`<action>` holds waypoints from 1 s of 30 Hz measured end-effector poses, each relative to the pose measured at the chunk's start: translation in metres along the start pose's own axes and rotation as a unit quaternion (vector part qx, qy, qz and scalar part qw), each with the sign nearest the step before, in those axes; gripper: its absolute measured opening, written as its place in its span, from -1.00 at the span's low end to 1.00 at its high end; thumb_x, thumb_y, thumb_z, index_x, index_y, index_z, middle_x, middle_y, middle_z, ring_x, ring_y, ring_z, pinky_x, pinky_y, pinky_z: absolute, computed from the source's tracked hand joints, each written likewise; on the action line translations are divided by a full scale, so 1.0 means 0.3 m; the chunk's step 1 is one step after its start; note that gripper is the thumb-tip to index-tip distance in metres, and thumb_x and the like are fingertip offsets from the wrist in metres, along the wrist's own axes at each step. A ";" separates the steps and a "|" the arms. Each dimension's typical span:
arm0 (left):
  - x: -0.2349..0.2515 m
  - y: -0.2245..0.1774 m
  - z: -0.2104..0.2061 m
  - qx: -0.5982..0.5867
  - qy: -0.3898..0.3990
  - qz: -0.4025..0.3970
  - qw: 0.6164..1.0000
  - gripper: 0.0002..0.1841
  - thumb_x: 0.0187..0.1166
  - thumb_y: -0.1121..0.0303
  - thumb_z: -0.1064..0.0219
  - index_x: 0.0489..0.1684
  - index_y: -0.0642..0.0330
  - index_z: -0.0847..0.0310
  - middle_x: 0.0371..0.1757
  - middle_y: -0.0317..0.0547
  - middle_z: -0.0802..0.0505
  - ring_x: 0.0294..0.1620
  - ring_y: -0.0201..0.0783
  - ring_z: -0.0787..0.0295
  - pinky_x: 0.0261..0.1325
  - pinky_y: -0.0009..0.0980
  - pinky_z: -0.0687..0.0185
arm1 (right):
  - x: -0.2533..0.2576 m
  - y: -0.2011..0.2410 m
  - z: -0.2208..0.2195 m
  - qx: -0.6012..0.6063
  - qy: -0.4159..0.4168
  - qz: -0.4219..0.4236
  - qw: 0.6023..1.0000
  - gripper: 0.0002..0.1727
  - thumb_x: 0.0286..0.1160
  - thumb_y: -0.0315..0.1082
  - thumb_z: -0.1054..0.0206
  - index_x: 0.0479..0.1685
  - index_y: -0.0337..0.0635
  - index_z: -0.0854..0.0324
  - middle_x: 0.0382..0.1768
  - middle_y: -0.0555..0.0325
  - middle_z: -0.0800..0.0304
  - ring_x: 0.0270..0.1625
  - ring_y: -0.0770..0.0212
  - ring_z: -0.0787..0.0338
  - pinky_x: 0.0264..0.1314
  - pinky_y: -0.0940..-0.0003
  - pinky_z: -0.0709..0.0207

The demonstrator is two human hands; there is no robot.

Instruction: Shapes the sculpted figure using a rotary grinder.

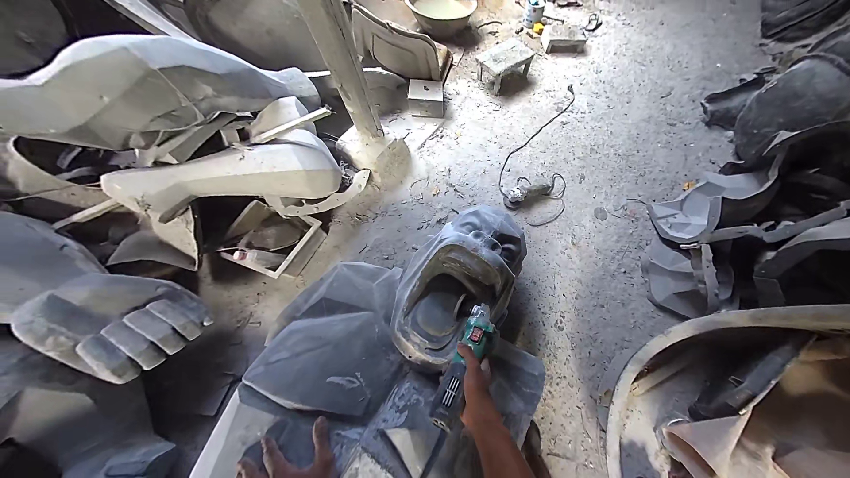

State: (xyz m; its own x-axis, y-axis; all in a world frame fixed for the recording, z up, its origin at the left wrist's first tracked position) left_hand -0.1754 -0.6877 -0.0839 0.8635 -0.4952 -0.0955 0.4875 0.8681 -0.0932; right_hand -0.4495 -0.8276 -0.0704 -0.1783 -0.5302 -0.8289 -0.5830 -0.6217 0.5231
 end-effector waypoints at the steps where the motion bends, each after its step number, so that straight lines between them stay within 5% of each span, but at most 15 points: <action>1: -0.002 -0.001 0.003 -0.004 0.002 0.001 1.000 0.11 0.34 -0.67 0.02 0.83 -0.05 -0.27 0.84 0.24 -0.26 0.86 0.21 -0.11 0.79 0.20 -0.05 | -0.017 0.012 0.022 -0.059 0.013 0.019 0.998 -0.17 0.53 -0.18 -0.46 0.73 -0.16 -0.10 0.10 -0.30 -0.71 -0.18 -0.13 -0.87 -0.16 -0.06 -0.83; 3: -0.008 0.000 0.008 -0.015 0.004 0.001 1.000 0.13 0.33 -0.67 0.02 0.84 -0.03 -0.25 0.84 0.28 -0.24 0.86 0.26 -0.08 0.78 0.24 -0.02 | -0.043 0.056 0.075 -0.230 0.032 0.065 0.970 -0.05 0.41 -0.17 -0.56 0.75 -0.23 -0.05 0.20 -0.30 -0.67 -0.12 -0.06 -0.89 -0.12 0.01 -0.86; 7: -0.013 -0.005 0.018 -0.022 0.017 0.003 1.000 0.17 0.30 -0.71 0.07 0.86 -0.02 -0.20 0.85 0.29 -0.21 0.86 0.30 -0.05 0.79 0.28 0.05 | -0.071 0.186 0.175 -0.572 0.028 0.132 0.809 0.12 0.30 0.15 -0.53 0.85 -0.13 -0.02 0.28 -0.15 -0.74 0.24 0.00 -0.82 0.32 -0.08 -0.68; 11: -0.010 -0.005 0.020 -0.018 0.019 0.009 1.000 0.18 0.27 -0.73 0.12 0.87 -0.07 -0.19 0.87 0.25 -0.19 0.88 0.26 -0.02 0.80 0.28 0.09 | -0.067 0.320 0.223 -0.742 0.040 0.163 0.649 -0.01 0.34 0.18 -0.42 0.83 0.03 -0.14 0.19 -0.03 -0.83 0.22 -0.03 -0.84 0.29 -0.16 -0.68; 13: -0.009 -0.009 0.022 -0.018 0.027 0.012 0.999 0.18 0.26 -0.74 0.13 0.88 -0.09 -0.17 0.88 0.23 -0.17 0.89 0.25 0.01 0.82 0.26 0.12 | -0.047 0.358 0.256 -0.775 0.063 0.170 0.605 -0.03 0.33 0.20 -0.41 0.81 0.09 -0.18 0.14 -0.01 -0.85 0.18 -0.04 -0.85 0.25 -0.16 -0.68; 19: -0.008 -0.015 0.028 -0.004 0.032 0.015 0.999 0.17 0.25 -0.74 0.16 0.87 -0.13 -0.20 0.88 0.21 -0.19 0.90 0.20 -0.01 0.83 0.21 0.14 | -0.034 0.383 0.327 -0.776 0.098 0.196 0.592 -0.10 0.29 0.24 -0.43 0.71 0.17 -0.28 0.02 0.10 -0.86 0.07 0.07 -0.87 0.15 -0.11 -0.73; 23: -0.013 -0.023 0.047 -0.010 0.047 0.016 0.999 0.17 0.27 -0.73 0.16 0.87 -0.09 -0.18 0.88 0.22 -0.16 0.91 0.21 0.05 0.84 0.25 0.19 | -0.013 0.403 0.333 -0.738 0.051 0.209 0.640 -0.15 0.28 0.19 -0.48 0.65 0.20 -0.35 -0.03 0.06 -0.86 0.00 0.04 -0.88 0.07 -0.17 -0.73; 30: -0.013 -0.014 0.029 -0.009 0.043 0.018 0.999 0.16 0.25 -0.74 0.16 0.87 -0.16 -0.18 0.89 0.17 -0.16 0.92 0.17 0.05 0.85 0.22 0.20 | -0.027 0.351 0.305 -0.744 0.163 0.176 0.624 -0.07 0.31 0.22 -0.46 0.75 0.13 -0.26 0.16 0.10 -0.82 0.15 0.16 -0.85 0.26 -0.03 -0.72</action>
State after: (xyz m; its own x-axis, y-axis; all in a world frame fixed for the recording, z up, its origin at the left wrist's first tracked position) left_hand -0.1796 -0.6890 -0.0744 0.8656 -0.4658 -0.1840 0.4538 0.8849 -0.1050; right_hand -0.5821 -0.8360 -0.0268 0.2235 -0.7228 -0.6539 0.8706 -0.1535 0.4673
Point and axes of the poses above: each hand's wrist, its own x-axis towards the middle knuckle, its own z-axis out of the back of the hand, y = z × x, the point moved 2 cm from there along x, towards the middle knuckle
